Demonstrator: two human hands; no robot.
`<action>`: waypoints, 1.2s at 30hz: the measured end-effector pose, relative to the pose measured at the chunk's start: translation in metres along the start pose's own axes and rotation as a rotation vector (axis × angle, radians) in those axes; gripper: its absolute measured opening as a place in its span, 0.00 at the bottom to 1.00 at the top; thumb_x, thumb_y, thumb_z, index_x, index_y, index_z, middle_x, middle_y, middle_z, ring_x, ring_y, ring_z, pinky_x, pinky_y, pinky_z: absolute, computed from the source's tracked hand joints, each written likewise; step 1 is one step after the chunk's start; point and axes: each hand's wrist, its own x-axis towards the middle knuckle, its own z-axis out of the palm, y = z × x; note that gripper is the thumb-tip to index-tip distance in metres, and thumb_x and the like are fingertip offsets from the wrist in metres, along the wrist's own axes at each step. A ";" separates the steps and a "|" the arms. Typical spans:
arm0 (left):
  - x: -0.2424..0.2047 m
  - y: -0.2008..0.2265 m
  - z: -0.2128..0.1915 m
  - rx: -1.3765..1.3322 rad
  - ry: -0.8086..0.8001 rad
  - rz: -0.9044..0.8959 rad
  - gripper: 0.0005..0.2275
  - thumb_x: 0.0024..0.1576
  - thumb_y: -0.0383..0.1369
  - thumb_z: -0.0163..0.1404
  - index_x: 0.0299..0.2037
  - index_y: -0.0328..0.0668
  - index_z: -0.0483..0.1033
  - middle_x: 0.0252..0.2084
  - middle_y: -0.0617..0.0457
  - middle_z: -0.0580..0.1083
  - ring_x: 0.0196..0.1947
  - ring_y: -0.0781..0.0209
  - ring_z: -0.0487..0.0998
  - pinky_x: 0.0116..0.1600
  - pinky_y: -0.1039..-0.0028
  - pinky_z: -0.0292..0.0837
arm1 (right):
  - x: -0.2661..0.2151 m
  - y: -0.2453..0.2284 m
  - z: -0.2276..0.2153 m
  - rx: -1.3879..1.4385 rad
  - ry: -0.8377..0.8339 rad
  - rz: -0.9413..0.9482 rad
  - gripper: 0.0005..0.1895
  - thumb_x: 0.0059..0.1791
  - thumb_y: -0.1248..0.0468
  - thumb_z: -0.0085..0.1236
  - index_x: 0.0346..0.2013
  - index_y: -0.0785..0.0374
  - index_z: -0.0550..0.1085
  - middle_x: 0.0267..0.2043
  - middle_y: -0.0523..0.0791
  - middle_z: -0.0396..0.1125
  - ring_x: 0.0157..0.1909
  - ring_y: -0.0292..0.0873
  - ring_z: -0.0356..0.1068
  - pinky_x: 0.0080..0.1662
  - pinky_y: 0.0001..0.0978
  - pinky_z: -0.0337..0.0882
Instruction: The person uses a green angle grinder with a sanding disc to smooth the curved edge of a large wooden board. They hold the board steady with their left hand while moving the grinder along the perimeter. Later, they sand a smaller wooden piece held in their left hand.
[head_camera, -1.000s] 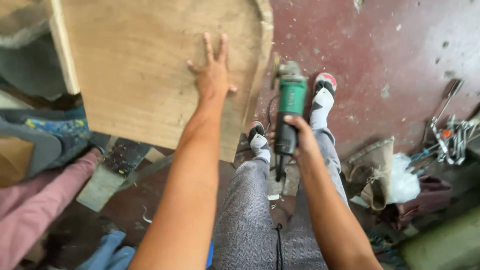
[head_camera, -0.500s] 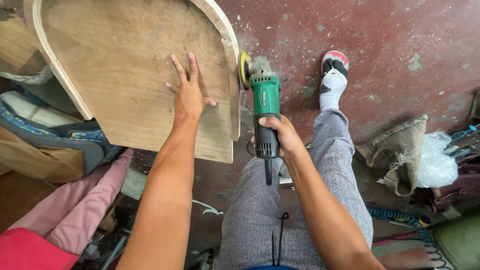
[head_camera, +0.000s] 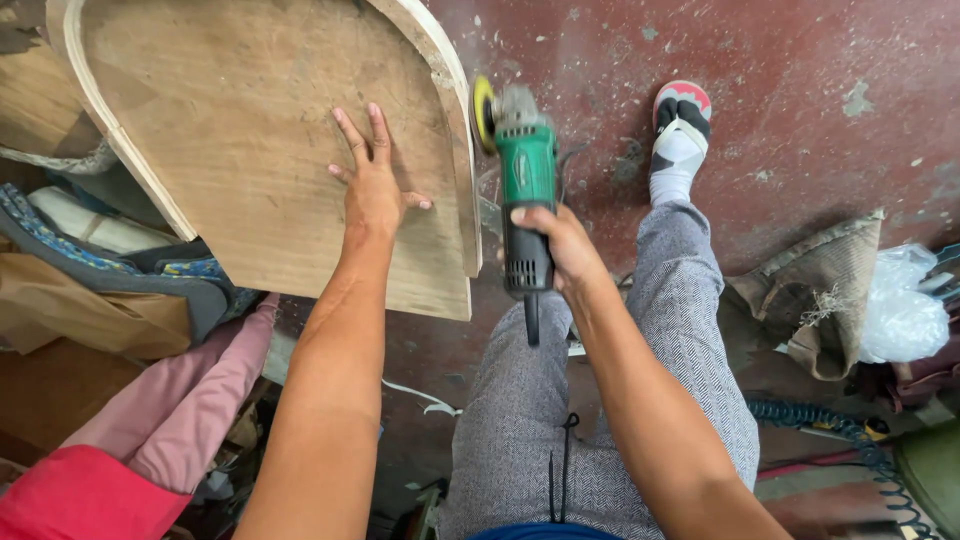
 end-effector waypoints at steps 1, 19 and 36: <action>0.004 -0.004 0.006 0.003 -0.006 -0.003 0.67 0.37 0.39 0.75 0.79 0.66 0.28 0.76 0.43 0.19 0.68 0.05 0.47 0.74 0.35 0.52 | 0.008 -0.004 -0.001 0.003 0.002 0.006 0.26 0.35 0.58 0.69 0.42 0.66 0.71 0.30 0.52 0.63 0.30 0.50 0.67 0.30 0.50 0.74; 0.009 -0.005 0.007 -0.021 -0.052 -0.054 0.67 0.45 0.38 0.74 0.72 0.76 0.14 0.73 0.54 0.08 0.75 0.06 0.36 0.49 0.46 0.80 | 0.001 0.019 -0.024 0.071 -0.191 0.036 0.18 0.38 0.61 0.63 0.34 0.66 0.67 0.23 0.50 0.65 0.23 0.54 0.74 0.22 0.44 0.74; 0.004 -0.002 0.002 -0.052 -0.072 -0.067 0.66 0.47 0.35 0.73 0.71 0.77 0.12 0.72 0.54 0.07 0.76 0.09 0.33 0.46 0.50 0.83 | 0.003 0.022 -0.019 0.082 -0.131 0.062 0.20 0.39 0.63 0.63 0.39 0.65 0.64 0.26 0.51 0.65 0.24 0.55 0.74 0.24 0.46 0.74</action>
